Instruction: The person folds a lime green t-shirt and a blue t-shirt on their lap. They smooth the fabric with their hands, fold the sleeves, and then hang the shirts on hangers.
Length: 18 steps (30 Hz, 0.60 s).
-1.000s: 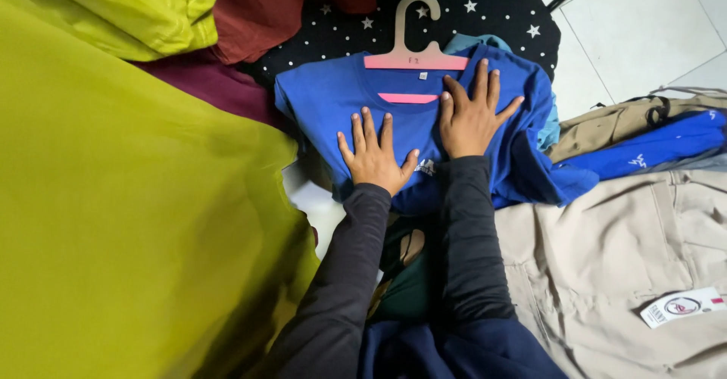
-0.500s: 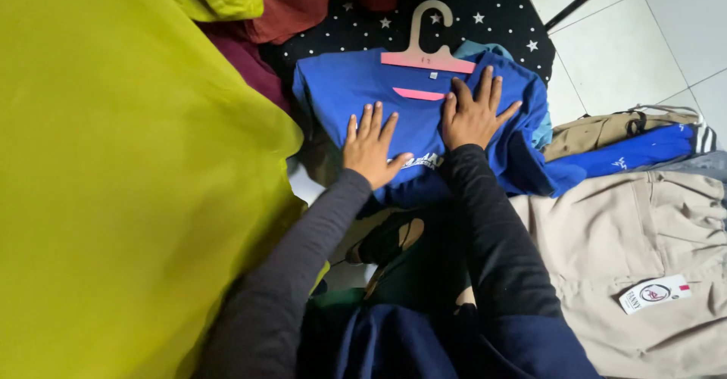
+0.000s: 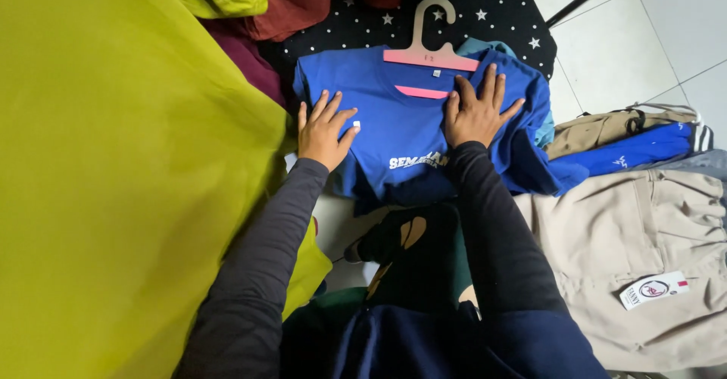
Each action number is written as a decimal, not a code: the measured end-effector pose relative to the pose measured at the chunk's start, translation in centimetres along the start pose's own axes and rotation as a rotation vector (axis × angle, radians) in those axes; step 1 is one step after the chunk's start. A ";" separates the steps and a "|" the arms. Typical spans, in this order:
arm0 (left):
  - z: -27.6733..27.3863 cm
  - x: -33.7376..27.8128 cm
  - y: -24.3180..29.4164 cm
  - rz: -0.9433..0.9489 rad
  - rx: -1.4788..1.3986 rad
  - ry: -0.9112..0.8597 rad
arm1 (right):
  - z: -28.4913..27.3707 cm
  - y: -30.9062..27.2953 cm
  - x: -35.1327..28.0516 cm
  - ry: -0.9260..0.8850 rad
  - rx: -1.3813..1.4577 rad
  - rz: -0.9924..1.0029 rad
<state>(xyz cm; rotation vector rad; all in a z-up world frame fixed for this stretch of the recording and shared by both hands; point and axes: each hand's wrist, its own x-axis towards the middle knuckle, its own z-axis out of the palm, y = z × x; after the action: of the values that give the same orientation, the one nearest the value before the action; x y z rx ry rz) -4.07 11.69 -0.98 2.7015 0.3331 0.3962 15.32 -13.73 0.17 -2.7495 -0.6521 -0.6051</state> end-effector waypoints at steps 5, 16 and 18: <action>0.6 0.5 -0.2 -0.053 -0.033 0.062 | 0.0 0.1 -0.1 -0.008 0.007 0.003; 2.7 3.8 2.5 0.013 0.050 0.328 | -0.2 0.0 0.0 -0.042 0.007 0.016; 2.2 4.5 4.4 0.119 0.012 0.031 | 0.0 0.0 0.0 -0.038 0.020 0.025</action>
<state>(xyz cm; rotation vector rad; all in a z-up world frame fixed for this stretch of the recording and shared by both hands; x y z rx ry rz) 1.60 8.32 -0.08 2.7374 0.1850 0.4724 15.37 -13.75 0.18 -2.7525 -0.6274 -0.5397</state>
